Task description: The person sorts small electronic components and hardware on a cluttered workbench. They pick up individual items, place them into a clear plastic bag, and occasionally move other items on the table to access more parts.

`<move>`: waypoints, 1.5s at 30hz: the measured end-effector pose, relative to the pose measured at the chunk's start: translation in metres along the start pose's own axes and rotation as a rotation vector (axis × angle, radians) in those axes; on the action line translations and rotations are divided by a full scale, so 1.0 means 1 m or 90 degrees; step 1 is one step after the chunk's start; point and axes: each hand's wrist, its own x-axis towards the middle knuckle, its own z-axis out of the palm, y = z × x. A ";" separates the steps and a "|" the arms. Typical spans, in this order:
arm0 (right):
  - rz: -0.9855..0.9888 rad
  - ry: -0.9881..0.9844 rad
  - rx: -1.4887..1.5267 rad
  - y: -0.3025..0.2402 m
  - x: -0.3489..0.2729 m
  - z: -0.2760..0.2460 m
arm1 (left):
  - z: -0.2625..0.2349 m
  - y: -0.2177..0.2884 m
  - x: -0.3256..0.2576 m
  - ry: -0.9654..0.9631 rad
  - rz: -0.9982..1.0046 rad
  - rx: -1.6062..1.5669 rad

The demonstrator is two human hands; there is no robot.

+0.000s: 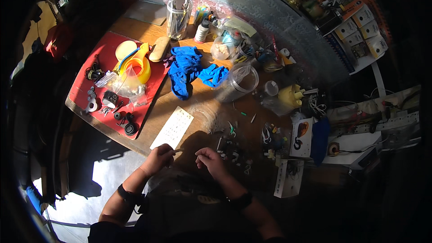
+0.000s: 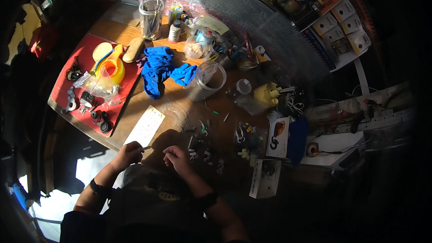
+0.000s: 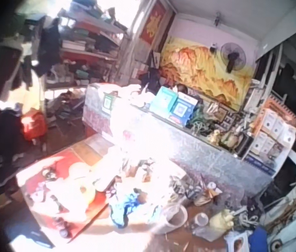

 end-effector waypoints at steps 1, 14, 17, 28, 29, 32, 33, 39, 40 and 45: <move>0.035 0.044 0.006 0.002 -0.003 -0.008 | -0.019 -0.003 0.000 0.069 0.039 -0.010; 0.041 0.388 -0.037 0.050 -0.065 -0.109 | -0.106 -0.031 0.008 0.432 0.168 0.027; 0.023 0.440 -0.040 0.059 -0.080 -0.131 | -0.114 -0.032 0.027 0.503 0.204 0.033; 0.064 0.474 -0.030 0.079 -0.116 -0.155 | -0.133 -0.020 0.075 0.716 0.169 0.817; 0.062 0.467 -0.032 0.080 -0.118 -0.155 | -0.135 -0.020 0.077 0.710 0.106 0.844; 0.051 0.451 -0.019 0.080 -0.122 -0.159 | -0.135 -0.017 0.079 0.729 0.084 0.893; 0.036 0.438 0.001 0.080 -0.122 -0.161 | -0.133 -0.013 0.077 0.715 0.088 0.861; 0.075 0.477 -0.001 0.080 -0.126 -0.166 | -0.056 0.022 0.090 0.580 0.253 0.760; 0.049 0.463 -0.002 0.081 -0.128 -0.166 | -0.032 0.026 0.102 0.483 0.253 0.739; 0.022 0.463 -0.037 0.082 -0.141 -0.175 | 0.102 0.033 0.189 0.079 0.404 0.871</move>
